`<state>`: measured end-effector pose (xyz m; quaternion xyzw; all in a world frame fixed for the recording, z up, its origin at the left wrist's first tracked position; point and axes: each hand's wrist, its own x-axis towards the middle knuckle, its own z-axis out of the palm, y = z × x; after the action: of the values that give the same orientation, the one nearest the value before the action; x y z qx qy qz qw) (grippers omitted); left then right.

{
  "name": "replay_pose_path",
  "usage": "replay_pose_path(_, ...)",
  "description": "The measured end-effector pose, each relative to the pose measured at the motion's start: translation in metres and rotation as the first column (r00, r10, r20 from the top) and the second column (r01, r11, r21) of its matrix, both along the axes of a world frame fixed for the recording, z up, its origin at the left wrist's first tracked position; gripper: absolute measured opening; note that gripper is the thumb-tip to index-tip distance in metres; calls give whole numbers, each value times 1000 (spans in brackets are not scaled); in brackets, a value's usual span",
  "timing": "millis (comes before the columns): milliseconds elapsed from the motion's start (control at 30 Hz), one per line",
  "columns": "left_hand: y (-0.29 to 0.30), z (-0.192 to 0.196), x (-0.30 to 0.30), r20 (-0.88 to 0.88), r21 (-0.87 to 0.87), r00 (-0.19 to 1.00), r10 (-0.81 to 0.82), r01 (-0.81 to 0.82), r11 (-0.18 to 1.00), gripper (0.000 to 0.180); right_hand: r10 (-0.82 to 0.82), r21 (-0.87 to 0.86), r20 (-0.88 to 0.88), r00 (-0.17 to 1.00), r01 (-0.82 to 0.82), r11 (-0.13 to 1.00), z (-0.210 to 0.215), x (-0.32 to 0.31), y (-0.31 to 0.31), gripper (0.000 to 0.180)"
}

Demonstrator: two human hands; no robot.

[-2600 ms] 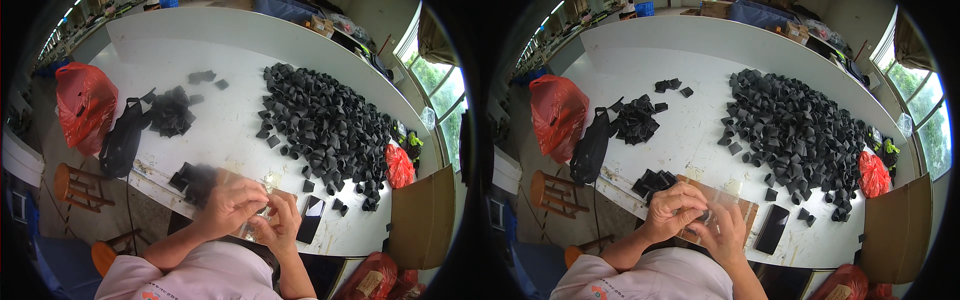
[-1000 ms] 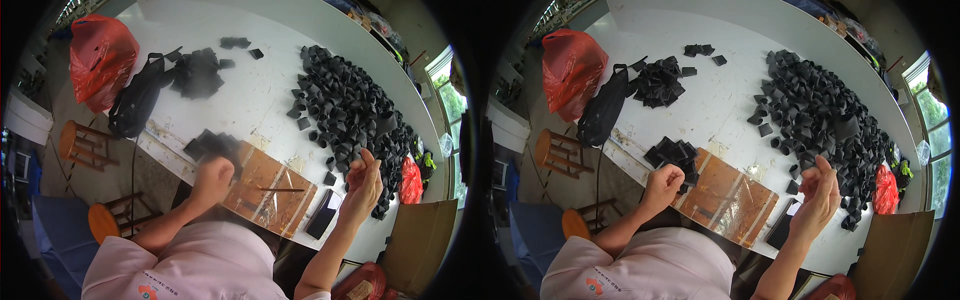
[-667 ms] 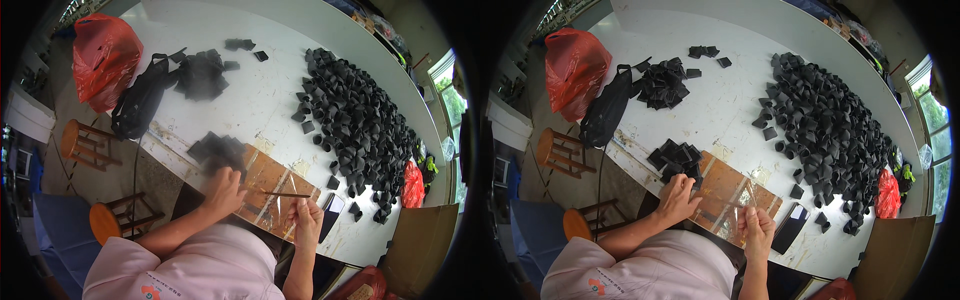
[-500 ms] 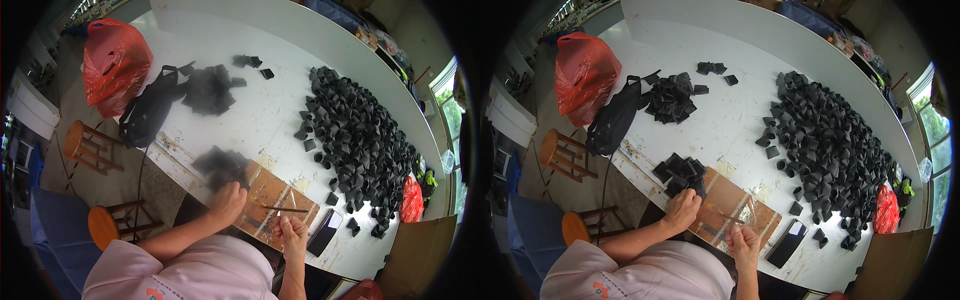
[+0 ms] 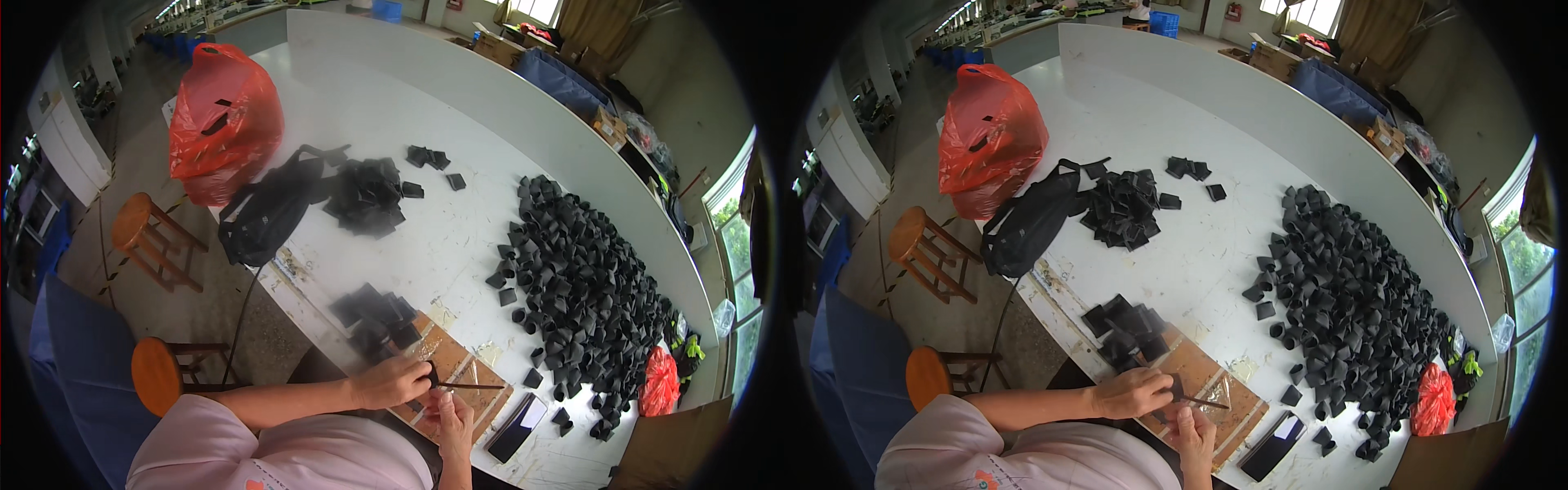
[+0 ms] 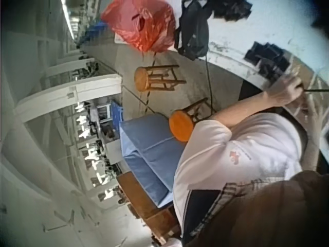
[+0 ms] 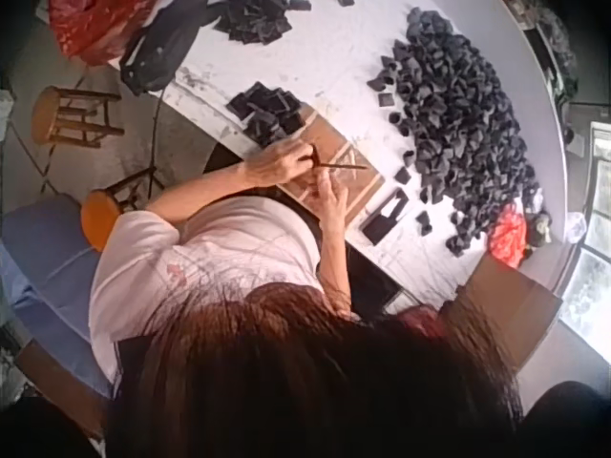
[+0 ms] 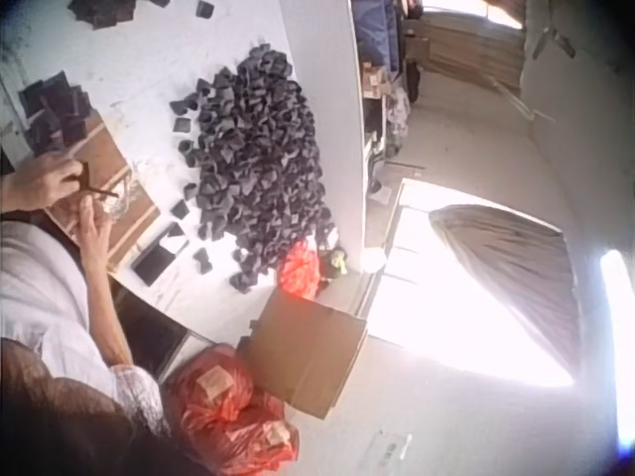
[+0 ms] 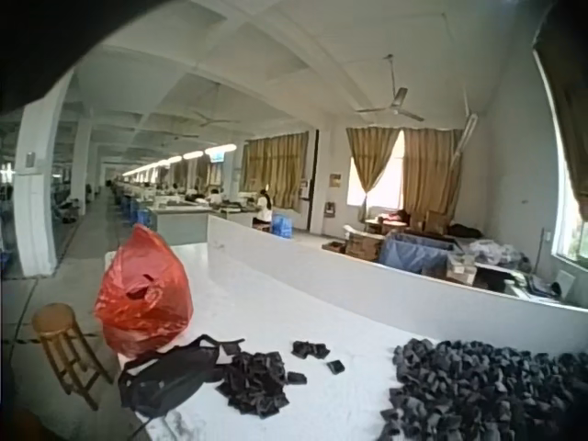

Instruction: Assembling small foam components with metal rods and plastic sleeves at a factory workbench.

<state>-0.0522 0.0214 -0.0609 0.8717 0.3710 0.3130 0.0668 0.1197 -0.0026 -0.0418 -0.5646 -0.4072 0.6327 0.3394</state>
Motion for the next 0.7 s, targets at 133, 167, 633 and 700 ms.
replay_pose_path(133,-20,22,15,77,204,985,-156,138,969,9,-193,-162,-339,921,145,976,9,-4,7,19)
replay_pose_path(167,-22,24,17,161,155,979,-128,103,983,10,-232,-198,-378,896,167,966,9,-2,7,15)
replay_pose_path(633,-13,51,31,567,-668,393,724,734,124,17,-255,-253,-691,677,104,962,20,18,11,19)
replay_pose_path(700,-13,53,33,584,-687,420,695,711,147,16,-257,-253,-693,674,107,962,20,19,9,20)
